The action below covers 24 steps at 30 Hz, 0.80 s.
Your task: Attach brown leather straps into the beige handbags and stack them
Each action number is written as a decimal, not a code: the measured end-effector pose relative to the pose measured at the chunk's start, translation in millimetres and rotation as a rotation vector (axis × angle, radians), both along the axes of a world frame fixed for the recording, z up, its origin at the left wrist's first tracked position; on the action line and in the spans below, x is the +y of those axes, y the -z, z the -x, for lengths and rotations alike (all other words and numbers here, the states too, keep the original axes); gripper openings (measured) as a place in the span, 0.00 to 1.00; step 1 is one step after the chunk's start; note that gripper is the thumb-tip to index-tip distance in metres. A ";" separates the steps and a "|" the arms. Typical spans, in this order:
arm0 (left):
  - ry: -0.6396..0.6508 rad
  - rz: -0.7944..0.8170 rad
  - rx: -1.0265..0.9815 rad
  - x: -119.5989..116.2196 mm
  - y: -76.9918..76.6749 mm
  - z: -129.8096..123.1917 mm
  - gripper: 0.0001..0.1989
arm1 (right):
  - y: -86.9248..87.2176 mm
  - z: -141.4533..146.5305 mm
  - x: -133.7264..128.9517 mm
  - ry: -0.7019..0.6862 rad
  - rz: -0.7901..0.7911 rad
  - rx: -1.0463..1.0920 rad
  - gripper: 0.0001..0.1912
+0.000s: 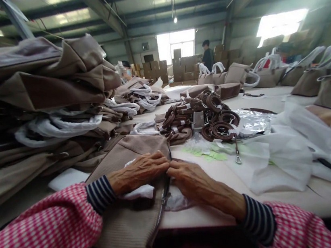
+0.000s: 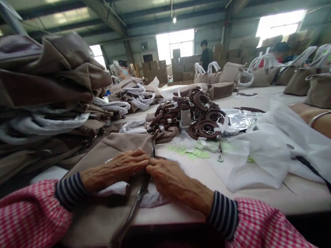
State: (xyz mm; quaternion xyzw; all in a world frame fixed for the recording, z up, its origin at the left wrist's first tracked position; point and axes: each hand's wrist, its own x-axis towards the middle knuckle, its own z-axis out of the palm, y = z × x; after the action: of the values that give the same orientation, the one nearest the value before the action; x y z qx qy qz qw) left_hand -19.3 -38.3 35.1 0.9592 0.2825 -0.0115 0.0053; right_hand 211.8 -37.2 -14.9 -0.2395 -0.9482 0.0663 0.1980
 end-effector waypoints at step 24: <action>-0.136 -0.128 -0.080 34.7 -53.7 -30.6 0.13 | -16.5 -20.9 28.0 -0.244 -0.464 -0.222 0.11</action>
State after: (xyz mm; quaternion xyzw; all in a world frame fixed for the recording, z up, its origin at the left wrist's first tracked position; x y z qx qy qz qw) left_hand 11.3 -3.6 88.8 0.9358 0.3469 0.0451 -0.0441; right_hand 232.6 -9.2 1.6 -0.0778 -0.9757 -0.1560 0.1330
